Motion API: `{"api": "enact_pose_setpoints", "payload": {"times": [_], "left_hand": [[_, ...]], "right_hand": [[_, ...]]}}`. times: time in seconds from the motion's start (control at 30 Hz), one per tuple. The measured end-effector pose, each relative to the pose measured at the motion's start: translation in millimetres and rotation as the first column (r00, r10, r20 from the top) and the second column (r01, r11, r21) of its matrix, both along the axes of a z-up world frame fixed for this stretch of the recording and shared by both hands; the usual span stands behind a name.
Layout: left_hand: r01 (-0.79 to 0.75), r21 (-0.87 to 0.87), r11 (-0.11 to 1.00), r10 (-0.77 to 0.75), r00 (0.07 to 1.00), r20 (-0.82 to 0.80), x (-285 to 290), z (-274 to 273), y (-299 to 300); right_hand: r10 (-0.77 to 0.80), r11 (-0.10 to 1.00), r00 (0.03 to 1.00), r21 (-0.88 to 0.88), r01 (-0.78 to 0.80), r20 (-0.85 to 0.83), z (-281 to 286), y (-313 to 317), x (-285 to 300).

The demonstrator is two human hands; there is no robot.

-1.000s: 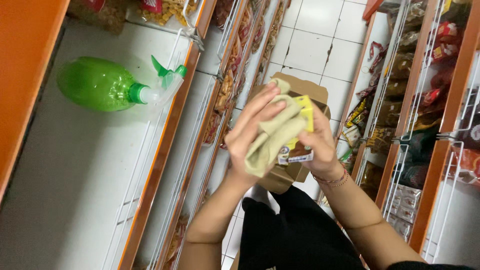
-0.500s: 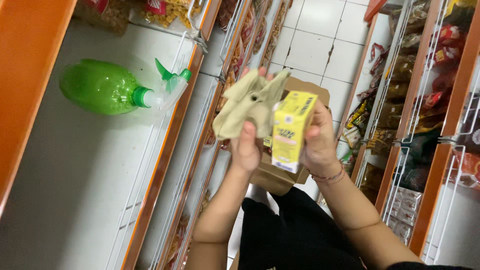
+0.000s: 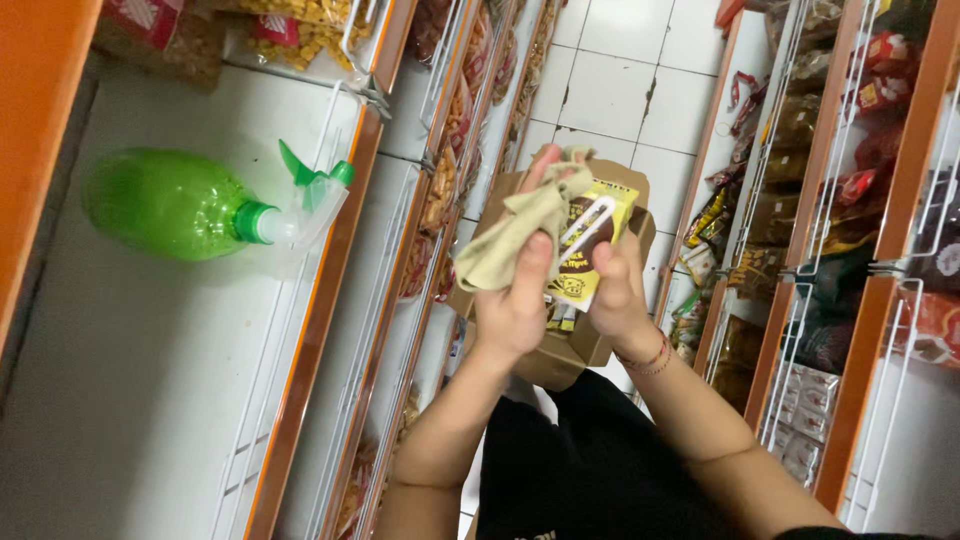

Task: The person takes various small boxes of milk and yogurt from a larger cardboard box on the floor, scans their barcodes with a handheld scanner, and places them onto the store shelves.

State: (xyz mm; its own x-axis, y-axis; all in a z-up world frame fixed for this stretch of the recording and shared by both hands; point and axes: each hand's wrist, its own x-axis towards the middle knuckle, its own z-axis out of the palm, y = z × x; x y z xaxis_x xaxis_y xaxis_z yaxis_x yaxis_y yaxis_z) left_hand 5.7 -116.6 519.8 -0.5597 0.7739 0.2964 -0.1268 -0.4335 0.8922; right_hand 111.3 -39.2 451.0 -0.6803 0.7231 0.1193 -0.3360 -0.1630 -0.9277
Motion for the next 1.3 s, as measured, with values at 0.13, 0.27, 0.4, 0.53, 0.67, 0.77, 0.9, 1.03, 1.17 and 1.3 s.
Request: {"api": "enact_pose_setpoints", "payload": {"times": [0.13,0.27,0.4,0.53,0.67,0.77,0.9,1.03,1.17,1.3], "left_hand": [[-0.106,-0.107,0.989,0.058,0.922,-0.382,7.5,-11.8,-1.8],[-0.141,-0.144,0.98,0.067,0.903,-0.425,12.0,-61.6,-0.2],[-0.139,-0.4,0.906,0.152,0.988,0.001,-1.9,-188.7,26.5],[-0.169,-0.693,0.701,0.139,0.985,-0.099,-21.4,-346.3,68.3],[-0.357,-0.748,0.56,-0.009,0.9,-0.437,-23.6,-471.9,101.7],[-0.367,-0.77,0.522,-0.068,0.882,-0.467,-22.9,-523.1,113.5],[-0.478,-0.803,0.357,-0.18,0.808,-0.561,-21.4,-518.1,128.1],[-0.464,-0.796,0.39,-0.484,0.632,-0.606,16.2,-465.5,141.3],[-0.56,-0.731,0.391,-0.749,0.269,-0.606,37.1,-511.1,151.5],[-0.525,-0.548,0.651,-0.535,0.193,-0.822,25.8,-599.8,148.9]], "right_hand": [[-0.076,0.97,0.985,-0.241,0.037,-0.154,0.0,17.3,-10.2],[-0.227,0.955,0.948,-0.242,0.172,-0.223,-25.3,44.0,-8.6],[-0.199,0.941,0.961,-0.31,0.134,-0.19,-66.5,78.8,12.0],[-0.123,0.898,0.943,-0.44,-0.027,-0.309,-93.9,92.0,32.9],[-0.138,0.863,0.971,-0.505,0.022,-0.193,-112.7,99.0,45.3],[-0.169,0.89,0.97,-0.451,0.074,-0.173,-143.3,100.3,59.7],[-0.254,0.863,0.943,-0.49,0.121,-0.214,-203.4,99.8,86.2],[-0.274,0.852,0.946,-0.5,0.155,-0.173,-246.5,97.9,112.7],[-0.318,0.781,0.948,-0.575,0.243,-0.031,-246.2,98.7,116.9],[-0.349,0.691,0.923,-0.709,0.138,-0.161,-228.8,101.0,112.6]]}}
